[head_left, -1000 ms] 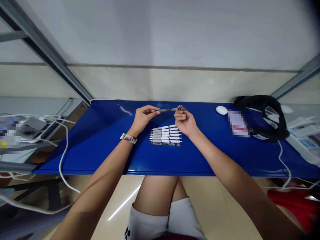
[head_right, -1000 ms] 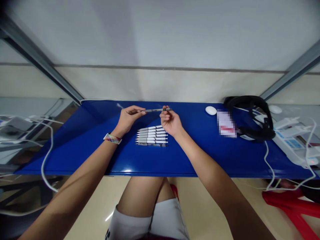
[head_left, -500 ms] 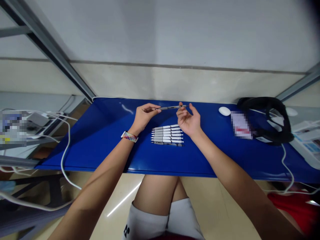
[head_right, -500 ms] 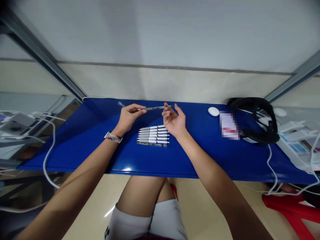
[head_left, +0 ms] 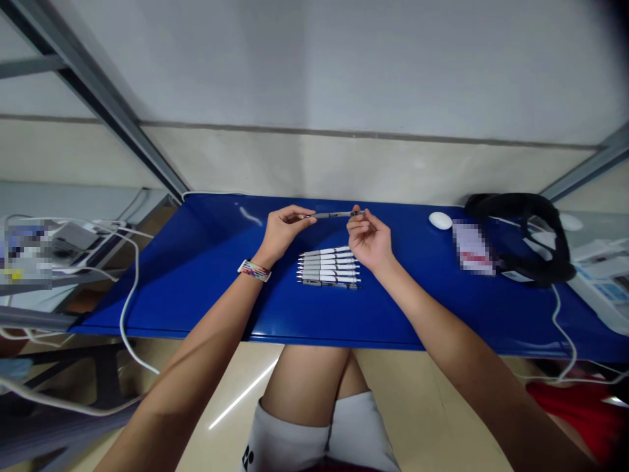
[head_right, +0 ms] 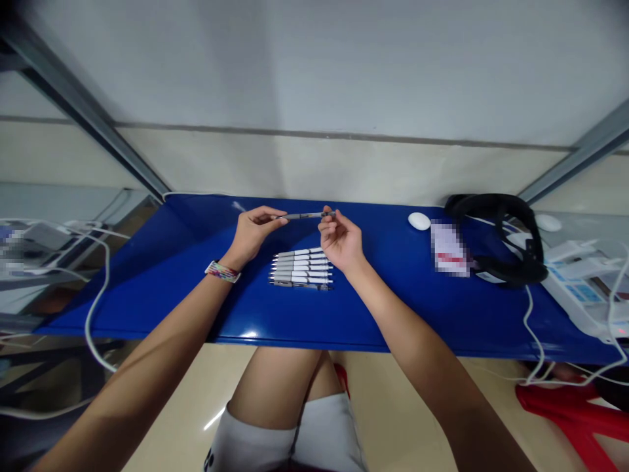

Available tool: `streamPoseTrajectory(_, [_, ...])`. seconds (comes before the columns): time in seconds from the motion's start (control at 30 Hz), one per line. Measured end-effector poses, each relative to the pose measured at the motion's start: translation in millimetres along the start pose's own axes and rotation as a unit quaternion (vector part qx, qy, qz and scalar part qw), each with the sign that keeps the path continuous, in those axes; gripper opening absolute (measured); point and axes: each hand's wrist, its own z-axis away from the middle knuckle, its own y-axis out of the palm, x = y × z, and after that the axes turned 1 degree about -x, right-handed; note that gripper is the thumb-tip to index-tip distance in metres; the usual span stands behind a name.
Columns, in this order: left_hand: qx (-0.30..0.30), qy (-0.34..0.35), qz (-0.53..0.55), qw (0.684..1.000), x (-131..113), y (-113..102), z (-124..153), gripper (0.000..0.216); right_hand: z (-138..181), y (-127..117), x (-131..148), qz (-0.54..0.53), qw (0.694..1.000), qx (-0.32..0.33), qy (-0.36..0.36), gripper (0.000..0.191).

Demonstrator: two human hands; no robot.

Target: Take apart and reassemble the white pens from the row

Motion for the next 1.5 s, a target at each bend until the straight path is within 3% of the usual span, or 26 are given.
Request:
streamPoseTrajectory(0.2, [0.009, 0.001, 0.009, 1.000, 1.4, 0.7, -0.3, 0.030, 1.9, 8.2, -3.4, -0.021, 0.997, -0.070, -0.017, 0.013])
streamPoseTrajectory(0.43, [0.004, 0.000, -0.001, 1.000, 2.4, -0.1, -0.6, 0.027, 2.6, 12.0, -2.1, 0.006, 0.997, -0.078, -0.015, 0.008])
streamPoseTrajectory(0.57, [0.007, -0.002, -0.001, 1.000, 0.8, 0.1, 0.0, 0.027, 3.2, 13.1, -3.3, -0.069, 0.992, -0.103, -0.005, 0.018])
streamPoseTrajectory(0.67, [0.003, -0.006, -0.008, 1.000, -0.1, -0.2, 0.0, 0.028, 3.6, 13.4, -3.4, -0.086, 0.992, -0.096, 0.001, 0.023])
streamPoseTrajectory(0.9, [0.008, -0.007, -0.015, 1.000, -0.9, 0.3, 0.4, 0.029, 3.6, 12.3, -3.3, -0.051, 0.992, -0.112, 0.000, 0.015])
streamPoseTrajectory(1.07, [0.005, -0.009, -0.005, 1.000, -0.9, 0.3, 0.6, 0.028, 3.5, 11.7, -3.1, -0.004, 0.996, -0.083, -0.014, 0.017])
streamPoseTrajectory(1.23, [0.009, -0.011, -0.005, 1.000, -1.6, 0.4, 1.0, 0.030, 3.1, 10.3, -5.1, -0.025, 0.993, -0.113, -0.021, 0.015])
streamPoseTrajectory(1.5, [0.011, -0.012, -0.016, 1.000, -1.7, 1.1, 1.2, 0.030, 1.9, 5.8, -3.5, 0.043, 0.996, -0.077, -0.031, 0.014])
